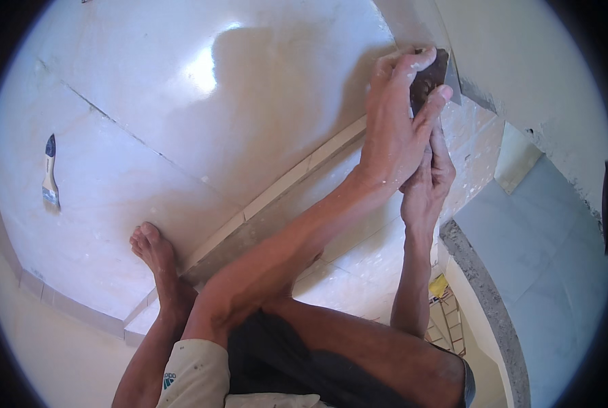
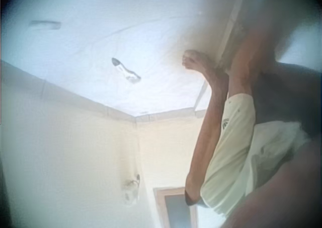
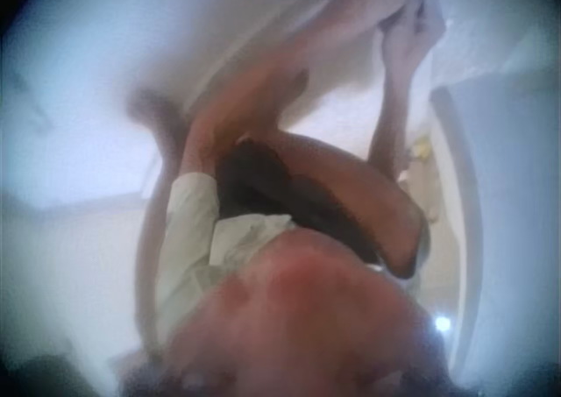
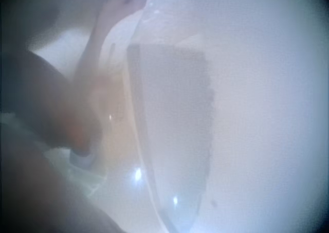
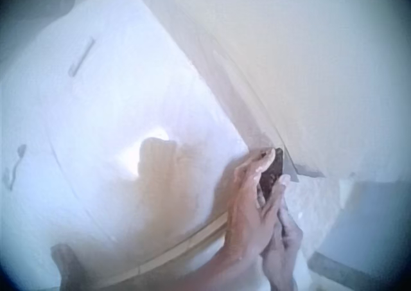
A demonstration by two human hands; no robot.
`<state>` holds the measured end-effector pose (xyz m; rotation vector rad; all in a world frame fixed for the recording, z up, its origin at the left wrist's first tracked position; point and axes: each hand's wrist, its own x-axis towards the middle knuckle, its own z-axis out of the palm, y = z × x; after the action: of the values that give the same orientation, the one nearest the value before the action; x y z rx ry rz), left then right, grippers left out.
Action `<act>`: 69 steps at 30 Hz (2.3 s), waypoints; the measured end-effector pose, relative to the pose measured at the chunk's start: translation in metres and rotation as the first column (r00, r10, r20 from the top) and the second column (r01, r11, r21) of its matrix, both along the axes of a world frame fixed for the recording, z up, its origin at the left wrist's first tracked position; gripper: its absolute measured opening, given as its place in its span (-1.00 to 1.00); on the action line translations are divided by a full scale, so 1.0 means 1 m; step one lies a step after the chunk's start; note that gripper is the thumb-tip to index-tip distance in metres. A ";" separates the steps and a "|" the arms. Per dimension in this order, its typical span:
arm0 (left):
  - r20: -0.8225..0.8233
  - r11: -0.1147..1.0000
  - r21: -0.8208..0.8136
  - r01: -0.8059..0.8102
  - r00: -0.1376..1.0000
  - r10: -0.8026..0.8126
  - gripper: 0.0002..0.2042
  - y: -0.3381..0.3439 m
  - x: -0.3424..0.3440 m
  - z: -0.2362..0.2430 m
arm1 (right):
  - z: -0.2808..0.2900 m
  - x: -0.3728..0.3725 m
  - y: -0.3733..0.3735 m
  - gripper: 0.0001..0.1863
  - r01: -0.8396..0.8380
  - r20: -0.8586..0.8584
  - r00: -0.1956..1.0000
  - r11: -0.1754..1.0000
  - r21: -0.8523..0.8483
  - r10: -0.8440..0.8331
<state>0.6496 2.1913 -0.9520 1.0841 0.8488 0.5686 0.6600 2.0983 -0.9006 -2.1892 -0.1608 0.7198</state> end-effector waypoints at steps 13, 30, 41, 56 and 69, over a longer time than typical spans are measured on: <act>0.022 1.000 0.000 -0.030 0.999 0.030 -0.53 0.010 0.006 -0.005 | 0.000 0.001 0.012 -0.46 -0.010 0.005 1.000 1.000 0.001 0.010; 0.032 0.998 0.029 -0.055 0.998 0.055 -0.54 0.023 0.002 -0.005 | 0.001 -0.001 0.029 -0.47 -0.008 -0.036 0.999 1.000 -0.011 0.008; 0.020 0.994 0.074 -0.075 0.997 0.073 -0.52 0.036 0.005 -0.007 | 0.000 0.001 0.042 -0.46 -0.013 -0.013 1.000 1.000 0.027 0.013; 0.044 0.995 0.058 -0.078 0.996 0.075 -0.53 0.059 0.005 -0.010 | -0.005 -0.001 0.069 -0.46 0.000 -0.001 1.000 0.998 0.068 0.000; 0.044 0.991 0.108 -0.083 0.996 0.079 -0.51 0.074 0.006 -0.015 | -0.007 0.001 0.083 -0.45 -0.011 -0.021 1.000 0.994 0.106 0.013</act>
<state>0.6557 2.2656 -0.9671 1.1386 0.8372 0.7099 0.6614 2.1817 -0.9078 -2.0801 -0.1970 0.7257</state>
